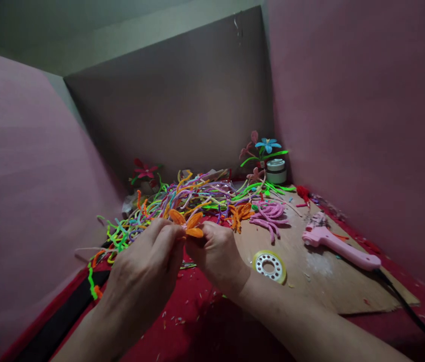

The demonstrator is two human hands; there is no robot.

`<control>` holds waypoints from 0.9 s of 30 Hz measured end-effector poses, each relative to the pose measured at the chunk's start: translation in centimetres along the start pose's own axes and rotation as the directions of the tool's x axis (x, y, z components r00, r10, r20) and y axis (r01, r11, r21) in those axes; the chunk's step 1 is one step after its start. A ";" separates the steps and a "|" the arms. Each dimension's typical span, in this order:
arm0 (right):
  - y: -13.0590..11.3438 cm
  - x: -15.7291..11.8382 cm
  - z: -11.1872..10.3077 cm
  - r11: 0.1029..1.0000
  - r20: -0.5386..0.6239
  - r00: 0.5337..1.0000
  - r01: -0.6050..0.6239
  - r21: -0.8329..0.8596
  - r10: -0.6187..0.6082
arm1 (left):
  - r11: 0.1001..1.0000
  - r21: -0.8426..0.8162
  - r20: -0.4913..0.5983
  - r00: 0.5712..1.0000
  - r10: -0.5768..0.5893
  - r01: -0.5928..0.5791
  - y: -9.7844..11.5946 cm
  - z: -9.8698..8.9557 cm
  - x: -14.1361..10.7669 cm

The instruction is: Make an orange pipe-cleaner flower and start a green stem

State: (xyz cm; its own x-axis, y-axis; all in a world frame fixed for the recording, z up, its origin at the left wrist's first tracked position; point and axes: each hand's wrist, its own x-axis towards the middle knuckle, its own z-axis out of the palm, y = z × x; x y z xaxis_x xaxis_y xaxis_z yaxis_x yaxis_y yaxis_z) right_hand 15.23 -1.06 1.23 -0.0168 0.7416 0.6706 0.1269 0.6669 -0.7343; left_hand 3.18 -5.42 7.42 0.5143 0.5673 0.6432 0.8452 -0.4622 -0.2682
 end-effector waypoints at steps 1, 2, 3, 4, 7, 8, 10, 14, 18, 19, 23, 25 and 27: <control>0.0 0.0 -0.1 1.000 0.004 1.000 0.001 0.006 -0.001 | 1.000 0.001 0.009 1.000 -0.004 0.004 0.0 -0.1 0.0; -0.1 0.0 -0.1 1.000 0.008 1.000 0.004 0.014 -0.004 | 1.000 -0.005 0.018 1.000 -0.008 0.008 0.0 -0.2 0.0; -0.1 0.0 -0.2 1.000 0.013 1.000 0.006 0.022 -0.006 | 1.000 -0.012 0.025 1.000 -0.011 0.011 -0.1 -0.2 0.0; -0.2 0.0 -0.3 0.999 0.021 1.000 0.009 0.033 -0.009 | 1.000 -0.018 0.028 1.000 -0.008 0.009 -0.2 -0.3 0.1; -0.4 0.0 -0.4 0.997 0.040 0.999 0.021 0.074 -0.025 | 0.999 -0.030 0.046 0.998 0.032 -0.031 -0.4 -0.5 0.2; -0.4 0.0 -0.4 0.996 0.042 0.999 0.023 0.087 -0.027 | 0.998 -0.028 0.047 0.998 0.050 -0.049 -0.4 -0.5 0.2; -0.5 0.1 -0.4 0.993 0.037 0.999 0.026 0.112 -0.031 | 0.997 -0.007 0.036 0.996 0.079 -0.079 -0.3 -0.6 0.2; -0.6 0.1 -0.4 0.989 0.037 0.999 0.028 0.143 -0.034 | 0.990 0.035 -0.051 0.989 0.140 -0.138 0.1 -0.4 0.3; -0.7 0.2 -0.6 0.985 0.041 0.999 0.021 0.173 -0.028 | 0.981 -0.007 -0.080 0.978 0.192 -0.194 -0.1 -0.3 0.7; -0.7 0.2 -0.7 0.984 0.040 0.999 0.015 0.178 -0.023 | 0.980 -0.029 -0.074 0.978 0.193 -0.196 -0.3 -0.4 0.7; -0.7 0.0 -0.7 0.974 0.050 0.998 -0.035 0.225 0.024 | 0.973 -0.176 -0.087 0.987 0.138 -0.152 -1.1 -1.1 0.7; -0.9 0.1 -0.7 0.963 0.060 0.996 -0.078 0.257 0.065 | 0.960 -0.271 -0.114 0.992 0.044 -0.074 -1.3 -1.7 0.6; -1.1 0.3 -0.7 0.940 0.077 0.988 -0.148 0.309 0.131 | 0.937 -0.349 -0.165 0.983 -0.084 0.022 -1.5 -2.1 0.3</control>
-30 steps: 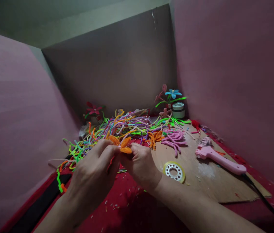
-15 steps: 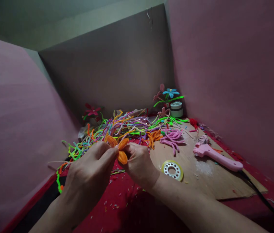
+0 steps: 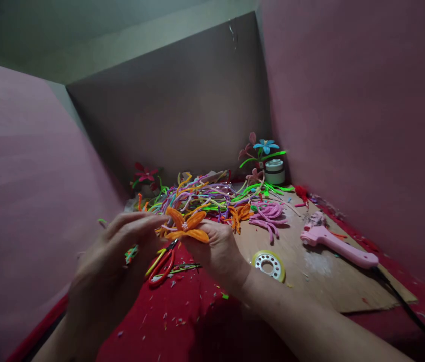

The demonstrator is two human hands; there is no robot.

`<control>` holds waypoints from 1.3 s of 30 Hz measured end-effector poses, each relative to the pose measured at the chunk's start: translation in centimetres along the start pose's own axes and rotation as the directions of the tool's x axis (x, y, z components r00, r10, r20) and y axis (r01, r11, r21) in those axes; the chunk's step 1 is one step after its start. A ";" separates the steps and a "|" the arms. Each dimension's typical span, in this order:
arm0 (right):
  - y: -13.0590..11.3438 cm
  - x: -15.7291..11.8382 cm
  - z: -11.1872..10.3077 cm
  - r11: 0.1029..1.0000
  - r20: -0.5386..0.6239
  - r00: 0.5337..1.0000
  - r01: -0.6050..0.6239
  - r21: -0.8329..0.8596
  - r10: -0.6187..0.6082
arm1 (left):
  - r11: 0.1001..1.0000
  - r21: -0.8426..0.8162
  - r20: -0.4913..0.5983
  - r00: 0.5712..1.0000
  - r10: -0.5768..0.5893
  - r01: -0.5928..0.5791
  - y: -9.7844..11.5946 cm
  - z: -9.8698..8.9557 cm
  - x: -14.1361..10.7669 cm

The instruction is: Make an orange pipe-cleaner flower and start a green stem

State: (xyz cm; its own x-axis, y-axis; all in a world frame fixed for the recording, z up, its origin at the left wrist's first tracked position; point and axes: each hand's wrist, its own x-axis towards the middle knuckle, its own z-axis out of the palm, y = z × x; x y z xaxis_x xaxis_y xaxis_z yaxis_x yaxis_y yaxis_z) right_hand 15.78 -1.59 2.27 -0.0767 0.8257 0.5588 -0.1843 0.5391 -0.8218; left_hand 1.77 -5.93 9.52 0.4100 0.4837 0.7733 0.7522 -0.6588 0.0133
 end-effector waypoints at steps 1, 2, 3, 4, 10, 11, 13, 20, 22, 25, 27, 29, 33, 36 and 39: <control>-0.1 0.1 0.0 0.998 0.002 0.999 -0.040 0.045 0.040 | 0.998 -0.036 -0.046 0.997 -0.055 0.054 0.0 -0.1 -0.1; -0.1 0.2 0.0 0.992 0.008 0.997 -0.078 0.104 0.077 | 0.991 -0.081 -0.083 0.990 -0.110 0.103 -0.1 -0.1 -0.3; -0.1 0.4 -0.1 0.979 0.021 0.993 -0.115 0.169 0.113 | 0.979 -0.130 -0.104 0.980 -0.172 0.158 -0.2 0.0 -0.4; 0.0 0.5 -0.1 0.961 0.042 0.989 -0.150 0.231 0.144 | 0.959 -0.184 -0.105 0.966 -0.236 0.215 -0.4 0.2 -0.6; 0.9 0.6 -0.6 0.862 0.251 0.946 -0.296 0.412 0.205 | 0.701 -0.489 0.169 0.845 -0.507 0.519 -0.8 1.6 -0.5; 0.9 0.6 -0.7 0.867 0.282 0.939 -0.300 0.399 0.195 | 0.646 -0.514 0.234 0.817 -0.528 0.565 -0.7 1.6 -0.3; 0.6 0.5 -0.7 0.903 0.308 0.936 -0.272 0.332 0.169 | 0.561 -0.535 0.329 0.767 -0.550 0.632 -0.5 1.4 0.3; -0.8 0.1 -0.5 0.997 0.186 0.980 0.063 0.034 -0.068 | 0.380 -0.583 0.424 0.668 -0.612 0.718 0.2 0.9 0.6; -0.9 0.0 -0.5 0.987 0.188 0.969 0.162 -0.002 -0.159 | 0.306 -0.624 0.425 0.642 -0.639 0.719 0.3 1.0 0.3; -0.9 -0.1 -0.6 0.960 0.188 0.945 0.277 -0.023 -0.268 | 0.229 -0.660 0.464 0.628 -0.625 0.716 0.3 0.8 0.0; -0.9 -0.2 -0.6 0.945 0.184 0.932 0.325 -0.044 -0.312 | 0.189 -0.669 0.498 0.623 -0.603 0.719 0.4 0.6 -0.1; -1.0 -0.2 -0.6 0.932 0.171 0.923 0.358 -0.062 -0.344 | 0.130 -0.697 0.510 0.615 -0.602 0.705 0.5 0.4 -0.2; -1.2 -0.3 -0.7 0.913 0.131 0.913 0.399 -0.089 -0.387 | -0.013 -0.743 0.531 0.579 -0.618 0.669 1.1 0.3 -0.6; -1.2 -0.2 -0.8 0.912 0.112 0.916 0.397 -0.101 -0.386 | -0.107 -0.744 0.574 0.548 -0.608 0.660 1.8 0.4 -1.0; -0.9 -0.3 -0.8 0.920 0.087 0.924 0.379 -0.096 -0.371 | -0.176 -0.737 0.606 0.522 -0.600 0.653 2.3 0.6 -1.3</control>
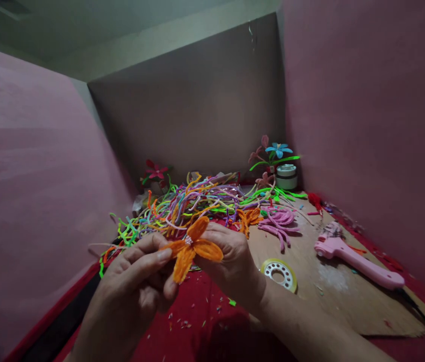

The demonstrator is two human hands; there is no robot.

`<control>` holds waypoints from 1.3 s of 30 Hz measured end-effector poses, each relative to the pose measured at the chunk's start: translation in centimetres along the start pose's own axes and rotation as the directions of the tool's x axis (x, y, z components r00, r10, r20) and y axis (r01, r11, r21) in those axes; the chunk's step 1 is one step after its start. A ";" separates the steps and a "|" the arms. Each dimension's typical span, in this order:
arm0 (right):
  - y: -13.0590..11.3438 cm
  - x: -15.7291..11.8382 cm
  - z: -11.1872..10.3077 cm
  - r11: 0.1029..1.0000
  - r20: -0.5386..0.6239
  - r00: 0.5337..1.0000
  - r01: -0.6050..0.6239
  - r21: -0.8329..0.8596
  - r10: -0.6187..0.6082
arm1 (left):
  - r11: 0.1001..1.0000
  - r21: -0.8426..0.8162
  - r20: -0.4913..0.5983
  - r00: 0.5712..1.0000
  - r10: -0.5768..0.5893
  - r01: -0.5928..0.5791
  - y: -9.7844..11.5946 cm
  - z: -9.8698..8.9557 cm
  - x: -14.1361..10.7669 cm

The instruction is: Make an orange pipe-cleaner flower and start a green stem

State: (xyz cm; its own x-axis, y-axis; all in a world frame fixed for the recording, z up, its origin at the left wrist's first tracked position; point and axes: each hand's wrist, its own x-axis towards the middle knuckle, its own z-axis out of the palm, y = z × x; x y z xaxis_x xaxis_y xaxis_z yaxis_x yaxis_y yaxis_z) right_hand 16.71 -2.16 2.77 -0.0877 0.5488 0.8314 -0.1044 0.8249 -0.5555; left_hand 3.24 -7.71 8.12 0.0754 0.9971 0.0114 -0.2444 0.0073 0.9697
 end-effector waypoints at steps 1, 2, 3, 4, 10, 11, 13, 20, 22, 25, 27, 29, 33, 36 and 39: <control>0.1 -0.1 0.0 1.000 -0.009 1.000 -0.007 0.005 0.007 | 1.000 -0.003 0.004 1.000 -0.001 0.001 -0.1 0.0 -0.1; 0.2 -0.1 0.0 1.000 -0.014 1.000 -0.015 0.010 0.015 | 1.000 0.006 0.009 1.000 0.007 -0.007 -0.2 0.0 -0.2; 0.2 -0.2 0.0 1.000 -0.014 1.000 -0.022 0.014 0.022 | 0.999 0.028 0.019 1.000 0.022 -0.023 -0.2 -0.1 -0.2; 0.2 -0.2 0.0 0.999 -0.010 0.999 -0.032 0.017 0.032 | 0.997 0.065 0.029 0.999 0.040 -0.042 -0.1 -0.2 -0.2; 0.0 0.1 0.0 0.979 0.053 0.991 -0.132 0.155 0.125 | 0.923 0.318 0.069 0.977 0.203 -0.214 1.1 -1.3 -0.1; 0.0 0.2 0.0 0.956 0.056 0.981 -0.191 0.221 0.183 | 0.911 0.319 0.043 0.964 0.263 -0.262 1.3 -1.5 0.0; 0.2 0.5 0.0 0.867 0.092 0.939 -0.341 0.362 0.331 | 0.886 0.327 -0.015 0.936 0.352 -0.328 1.6 -1.8 0.5; 1.0 0.7 -0.4 0.564 0.369 0.811 -0.582 0.586 0.454 | 0.975 0.217 0.332 0.943 -0.024 -0.052 0.0 -1.7 2.2; 1.2 0.5 -0.7 0.486 0.513 0.750 -0.661 0.572 0.417 | 0.992 0.117 0.437 0.895 -0.093 0.046 -0.7 -1.4 2.2; 1.3 0.3 -0.8 0.461 0.591 0.704 -0.708 0.535 0.395 | 0.988 0.049 0.495 0.856 -0.150 0.144 -1.3 -1.1 2.1; 1.3 0.3 -0.8 0.486 0.581 0.717 -0.692 0.533 0.385 | 0.985 0.024 0.500 0.852 -0.158 0.169 -1.5 -1.1 2.0; 1.2 0.4 -0.7 0.501 0.560 0.740 -0.668 0.550 0.372 | 0.985 0.013 0.487 0.859 -0.158 0.173 -1.5 -1.0 1.9; 1.0 0.5 -0.6 0.491 0.535 0.766 -0.641 0.590 0.357 | 0.992 0.005 0.403 0.907 -0.120 0.129 -1.8 -0.6 1.7; 0.8 0.5 -0.6 0.470 0.563 0.750 -0.658 0.588 0.347 | 0.998 0.025 0.348 0.935 -0.061 0.056 -1.9 -0.3 1.5; 0.6 0.4 -0.4 0.452 0.557 0.740 -0.672 0.586 0.378 | 0.997 0.073 0.303 0.953 0.007 -0.031 -1.7 -0.1 1.4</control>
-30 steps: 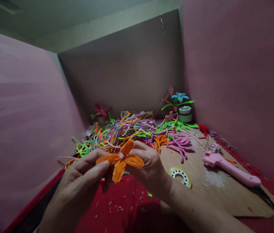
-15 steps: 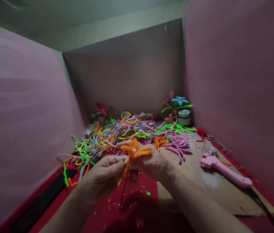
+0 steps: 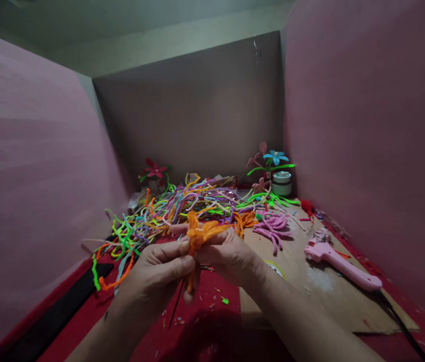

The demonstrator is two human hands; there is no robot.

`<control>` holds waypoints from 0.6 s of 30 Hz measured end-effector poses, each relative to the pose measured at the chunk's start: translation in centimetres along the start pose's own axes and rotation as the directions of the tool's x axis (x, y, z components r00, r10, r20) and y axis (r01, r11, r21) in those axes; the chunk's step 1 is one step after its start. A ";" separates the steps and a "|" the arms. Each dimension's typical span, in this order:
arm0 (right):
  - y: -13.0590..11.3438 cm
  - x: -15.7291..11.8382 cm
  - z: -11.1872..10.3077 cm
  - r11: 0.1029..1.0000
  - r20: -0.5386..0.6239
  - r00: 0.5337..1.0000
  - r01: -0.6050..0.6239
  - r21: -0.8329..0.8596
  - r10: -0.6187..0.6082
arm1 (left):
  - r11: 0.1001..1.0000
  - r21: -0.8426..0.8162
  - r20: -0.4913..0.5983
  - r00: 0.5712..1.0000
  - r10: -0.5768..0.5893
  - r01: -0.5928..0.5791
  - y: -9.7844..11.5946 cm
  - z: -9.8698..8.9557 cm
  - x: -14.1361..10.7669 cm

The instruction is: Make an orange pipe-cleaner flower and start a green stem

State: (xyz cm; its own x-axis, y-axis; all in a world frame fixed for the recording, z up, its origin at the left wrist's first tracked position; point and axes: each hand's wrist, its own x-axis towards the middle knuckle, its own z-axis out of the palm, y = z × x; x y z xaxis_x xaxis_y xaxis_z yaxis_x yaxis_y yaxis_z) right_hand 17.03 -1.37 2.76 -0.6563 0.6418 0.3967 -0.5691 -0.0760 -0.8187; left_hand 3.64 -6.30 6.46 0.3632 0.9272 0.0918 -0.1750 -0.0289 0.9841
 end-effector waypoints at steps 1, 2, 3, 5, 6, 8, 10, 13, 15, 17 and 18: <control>0.1 0.0 0.1 1.000 -0.016 1.000 0.000 0.009 0.001 | 0.999 0.036 -0.031 0.999 0.026 -0.025 0.1 0.0 0.0; 0.2 0.0 0.1 1.000 -0.031 1.000 0.005 0.026 -0.004 | 0.996 0.079 -0.072 0.996 0.051 -0.046 0.1 0.1 0.1; 0.3 0.1 0.2 0.999 -0.045 0.999 0.016 0.050 -0.013 | 0.990 0.121 -0.123 0.989 0.082 -0.067 0.1 0.1 0.1; 0.5 0.2 0.2 0.992 -0.080 0.996 0.058 0.110 -0.049 | 0.974 0.199 -0.226 0.962 0.152 -0.107 -0.1 0.3 0.3; 0.6 0.2 0.2 0.987 -0.100 0.993 0.081 0.137 -0.068 | 0.963 0.233 -0.263 0.944 0.199 -0.138 -0.2 0.3 0.4; 0.7 0.2 0.3 0.979 -0.155 0.983 0.121 0.163 -0.095 | 0.926 0.312 -0.295 0.904 0.308 -0.214 -0.5 0.3 0.6; 0.8 0.4 0.2 0.976 -0.203 0.972 0.147 0.158 -0.114 | 0.873 0.405 -0.282 0.871 0.401 -0.271 -0.8 0.1 0.8; 0.5 0.6 -0.5 0.988 -0.327 0.939 0.139 0.073 -0.108 | 0.813 0.511 -0.256 0.853 0.455 -0.280 -0.9 -0.4 1.3; -0.1 0.7 -1.3 0.995 -0.475 0.874 0.098 -0.025 -0.098 | 0.788 0.557 -0.260 0.847 0.464 -0.261 -0.9 -0.8 1.7; -1.1 0.6 -2.5 0.988 -0.632 0.762 0.066 -0.136 -0.138 | 0.783 0.572 -0.286 0.836 0.469 -0.244 -0.7 -1.0 2.5; -1.8 0.4 -3.2 0.979 -0.693 0.698 0.063 -0.195 -0.183 | 0.791 0.561 -0.303 0.830 0.469 -0.243 -0.6 -1.1 2.9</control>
State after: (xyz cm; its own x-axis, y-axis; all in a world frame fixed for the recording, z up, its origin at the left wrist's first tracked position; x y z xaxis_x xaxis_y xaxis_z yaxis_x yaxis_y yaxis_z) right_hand 19.38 1.51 3.09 -0.0111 0.9902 0.1389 -0.5016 0.1146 -0.8575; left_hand 3.79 -3.18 5.99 -0.0575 0.8688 0.4918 0.2866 -0.4575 0.8418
